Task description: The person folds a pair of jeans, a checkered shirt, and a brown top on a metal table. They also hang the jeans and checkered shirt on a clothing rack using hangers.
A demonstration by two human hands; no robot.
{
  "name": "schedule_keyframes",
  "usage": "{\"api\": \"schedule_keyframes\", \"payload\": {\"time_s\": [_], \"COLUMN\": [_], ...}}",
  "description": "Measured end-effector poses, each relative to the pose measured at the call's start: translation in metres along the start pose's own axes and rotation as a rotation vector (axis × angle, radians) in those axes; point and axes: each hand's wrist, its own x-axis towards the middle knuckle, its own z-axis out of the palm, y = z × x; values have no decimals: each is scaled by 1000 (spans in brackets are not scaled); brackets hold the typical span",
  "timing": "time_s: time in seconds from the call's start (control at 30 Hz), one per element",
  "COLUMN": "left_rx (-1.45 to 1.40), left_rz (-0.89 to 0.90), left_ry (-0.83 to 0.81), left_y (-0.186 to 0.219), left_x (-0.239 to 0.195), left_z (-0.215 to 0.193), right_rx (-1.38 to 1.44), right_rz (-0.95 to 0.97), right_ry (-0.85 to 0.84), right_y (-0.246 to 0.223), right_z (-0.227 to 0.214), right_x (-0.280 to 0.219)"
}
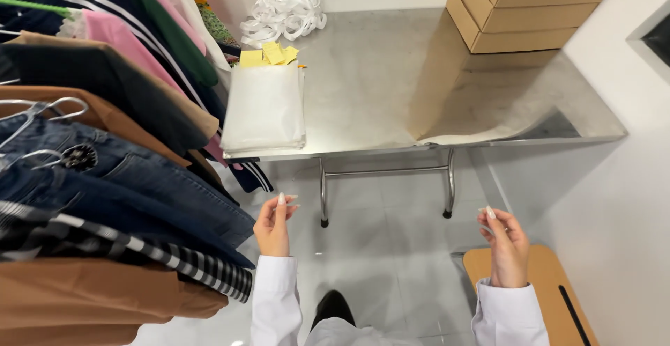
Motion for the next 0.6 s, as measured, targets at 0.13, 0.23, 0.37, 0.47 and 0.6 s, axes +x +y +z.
{"api": "schedule_keyframes", "payload": {"time_s": [0.13, 0.23, 0.37, 0.47, 0.6], "left_rx": [42, 10, 18, 14, 46], "left_rz": [-72, -67, 31, 16, -37], "left_ry": [41, 54, 9, -26, -42], "left_y": [-32, -73, -78, -59, 3], "left_x": [34, 80, 145, 187, 211], "left_z": [22, 51, 113, 164, 221], "right_rx": [-39, -2, -16, -42, -112], "right_rz": [56, 9, -125, -171, -240], "right_ry": [19, 16, 3, 17, 18], "right_y": [18, 40, 32, 24, 18], "right_z": [11, 23, 54, 78, 114], "right_x": [47, 104, 184, 250, 318]}}
